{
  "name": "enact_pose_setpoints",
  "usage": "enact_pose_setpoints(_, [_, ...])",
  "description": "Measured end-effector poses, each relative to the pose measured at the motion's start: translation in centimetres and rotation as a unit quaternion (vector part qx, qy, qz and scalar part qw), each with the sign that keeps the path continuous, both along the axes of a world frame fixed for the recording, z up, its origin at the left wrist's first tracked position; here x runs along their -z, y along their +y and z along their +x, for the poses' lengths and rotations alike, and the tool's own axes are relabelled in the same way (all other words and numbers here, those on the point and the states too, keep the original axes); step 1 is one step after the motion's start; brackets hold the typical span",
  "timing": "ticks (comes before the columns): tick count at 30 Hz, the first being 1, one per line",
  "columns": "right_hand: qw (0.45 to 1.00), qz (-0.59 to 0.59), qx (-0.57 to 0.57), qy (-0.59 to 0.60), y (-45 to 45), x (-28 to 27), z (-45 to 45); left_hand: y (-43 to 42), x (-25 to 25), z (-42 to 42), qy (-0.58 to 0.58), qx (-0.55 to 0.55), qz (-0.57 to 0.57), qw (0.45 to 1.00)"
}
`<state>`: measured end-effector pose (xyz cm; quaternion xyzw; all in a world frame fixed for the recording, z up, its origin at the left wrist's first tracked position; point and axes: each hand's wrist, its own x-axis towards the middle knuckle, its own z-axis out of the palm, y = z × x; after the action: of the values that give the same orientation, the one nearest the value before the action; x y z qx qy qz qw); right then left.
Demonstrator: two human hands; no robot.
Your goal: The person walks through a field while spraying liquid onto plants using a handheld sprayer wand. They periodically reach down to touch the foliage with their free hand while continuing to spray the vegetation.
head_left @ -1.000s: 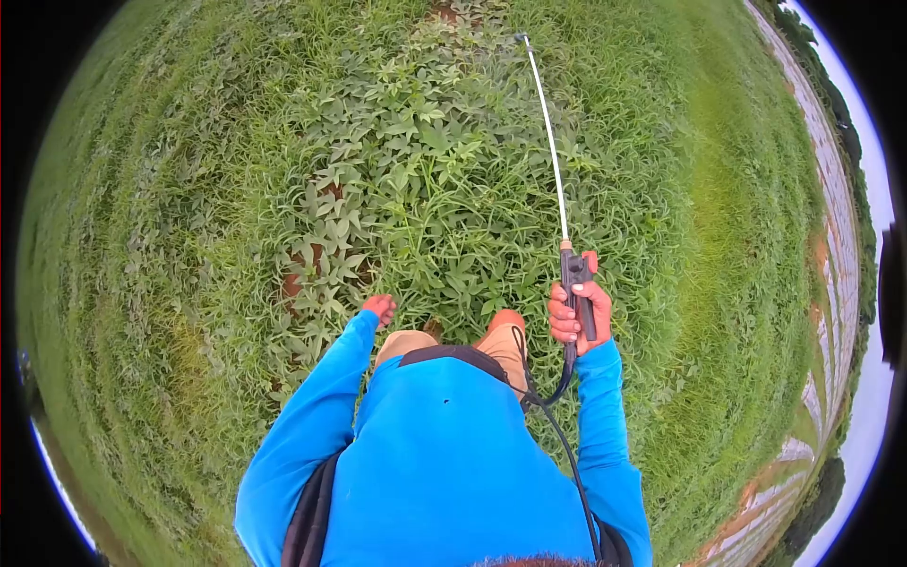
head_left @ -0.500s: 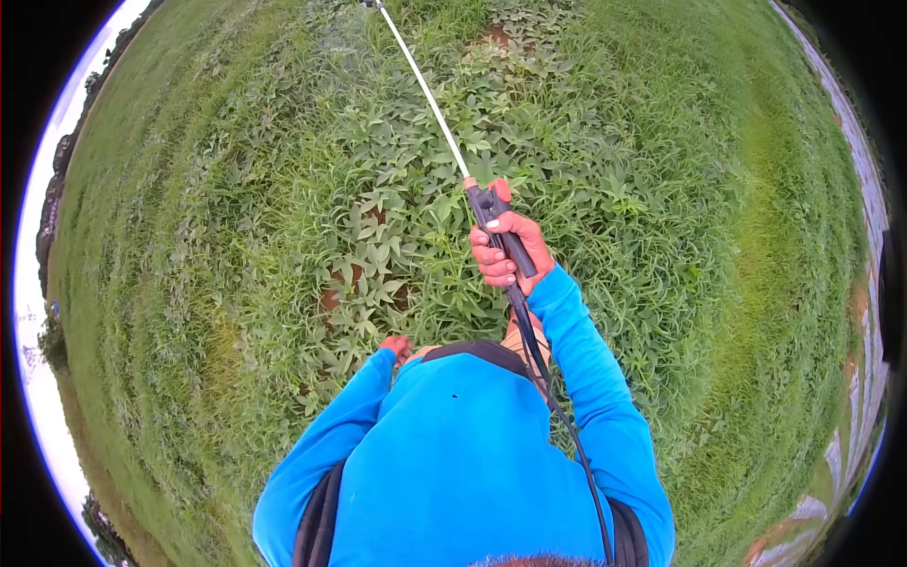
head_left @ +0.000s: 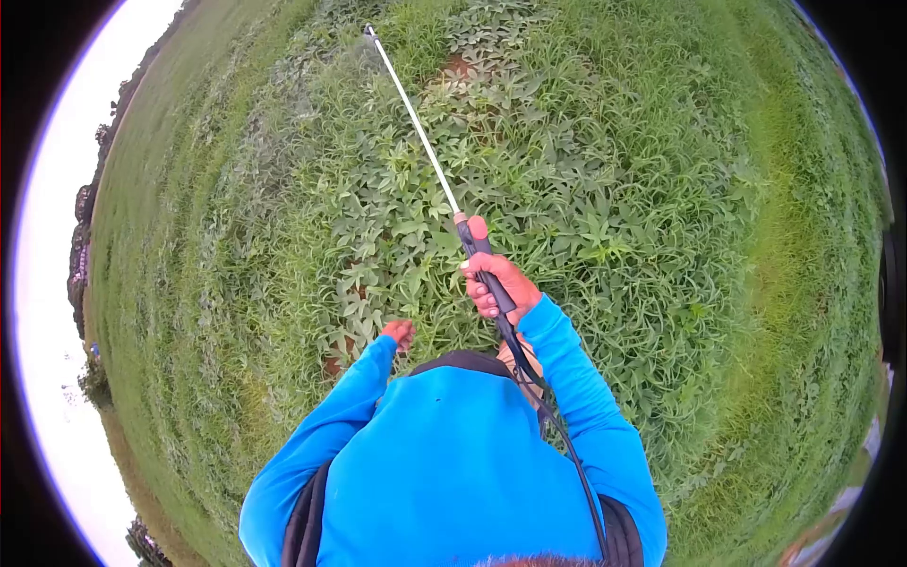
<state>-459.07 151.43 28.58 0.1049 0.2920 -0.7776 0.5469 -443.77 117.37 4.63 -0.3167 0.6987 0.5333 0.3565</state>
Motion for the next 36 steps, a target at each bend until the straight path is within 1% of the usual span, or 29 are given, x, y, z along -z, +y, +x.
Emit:
enact_pose_setpoints(2, [1.000,0.014,0.024,0.002,3.4,0.1,-0.7,2.5,-1.5,-5.9,0.008,0.014,-0.023,1.000])
enact_pose_setpoints(4, [0.997,0.054,0.044,-0.021,6.5,0.2,-0.8,5.5,-4.1,-10.8,0.057,0.031,-0.023,0.998])
enact_pose_setpoints(5, [0.996,0.063,0.064,-0.030,8.1,0.2,-0.7,6.7,-5.1,-13.0,0.058,0.030,-0.020,0.998])
enact_pose_setpoints(6, [0.995,0.064,0.063,-0.031,9.5,0.0,-0.5,7.7,-5.9,-14.6,0.089,0.045,-0.018,0.995])
enact_pose_setpoints(8, [0.988,0.087,0.124,-0.028,12.4,-0.6,0.3,9.7,-8.0,-16.7,0.142,0.073,-0.032,0.987])
enact_pose_setpoints(10, [0.982,0.108,0.152,-0.033,14.8,-0.5,1.6,9.7,-7.6,-17.9,0.144,0.077,-0.053,0.985])
enact_pose_setpoints(12, [0.971,0.150,0.187,-0.023,17.4,-0.8,3.3,8.9,-6.9,-18.6,0.100,0.063,-0.053,0.992])
enact_pose_setpoints(14, [0.960,0.174,0.217,-0.018,19.5,-1.1,5.3,6.6,-5.1,-18.1,0.091,0.055,-0.042,0.993])
enact_pose_setpoints(16, [0.934,0.225,0.276,-0.012,21.2,-1.8,7.3,5.6,-5.2,-17.3,0.051,0.037,-0.082,0.995])
enact_pose_setpoints(18, [0.926,0.220,0.304,-0.030,22.8,-2.1,9.4,2.4,-1.4,-16.7,0.095,0.056,-0.106,0.988])
enact_pose_setpoints(19, [0.912,0.230,0.338,-0.036,23.3,-2.3,10.4,2.7,-1.8,-16.8,0.096,0.067,-0.104,0.988])
enact_pose_setpoints(21, [0.887,0.236,0.393,-0.056,24.2,-3.2,11.9,3.0,-2.5,-17.2,0.108,0.118,-0.160,0.974])
enact_pose_setpoints(22, [0.883,0.237,0.400,-0.060,24.6,-3.4,12.5,2.7,-1.4,-17.8,0.107,0.126,-0.158,0.973])
enact_pose_setpoints(24, [0.851,0.240,0.460,-0.077,25.4,-3.7,13.6,2.4,1.5,-19.2,0.146,0.194,-0.159,0.957])
enact_pose_setpoints(25, [0.841,0.232,0.483,-0.077,26.0,-3.5,14.1,3.1,2.1,-20.3,0.208,0.315,-0.185,0.907])
enact_pose_setpoints(26, [0.838,0.236,0.486,-0.079,26.4,-3.4,14.5,3.7,2.8,-21.2,0.207,0.319,-0.180,0.907])
enact_pose_setpoints(28, [0.797,0.245,0.545,-0.087,27.4,-3.3,15.1,6.7,2.3,-22.9,0.226,0.290,-0.177,0.913])
enact_pose_setpoints(29, [0.788,0.250,0.555,-0.090,28.0,-3.4,15.3,7.9,2.4,-23.9,0.223,0.293,-0.171,0.914])
enact_pose_setpoints(31, [0.776,0.250,0.570,-0.098,29.6,-3.1,15.2,10.1,2.8,-25.6,0.175,0.233,-0.133,0.947])
enact_pose_setpoints(32, [0.767,0.244,0.584,-0.103,30.5,-2.8,15.0,11.1,2.8,-25.9,0.175,0.235,-0.127,0.948])
enact_pose_setpoints(34, [0.758,0.261,0.591,-0.094,32.3,-2.1,13.9,13.5,2.0,-26.9,0.137,0.225,-0.148,0.954])
enact_pose_setpoints(35, [0.742,0.273,0.605,-0.091,33.1,-1.6,13.1,15.3,0.0,-27.1,0.148,0.273,-0.167,0.936])
enact_pose_setpoints(36, [0.727,0.287,0.617,-0.088,33.8,-1.6,12.1,15.7,0.7,-27.4,0.147,0.274,-0.161,0.937])
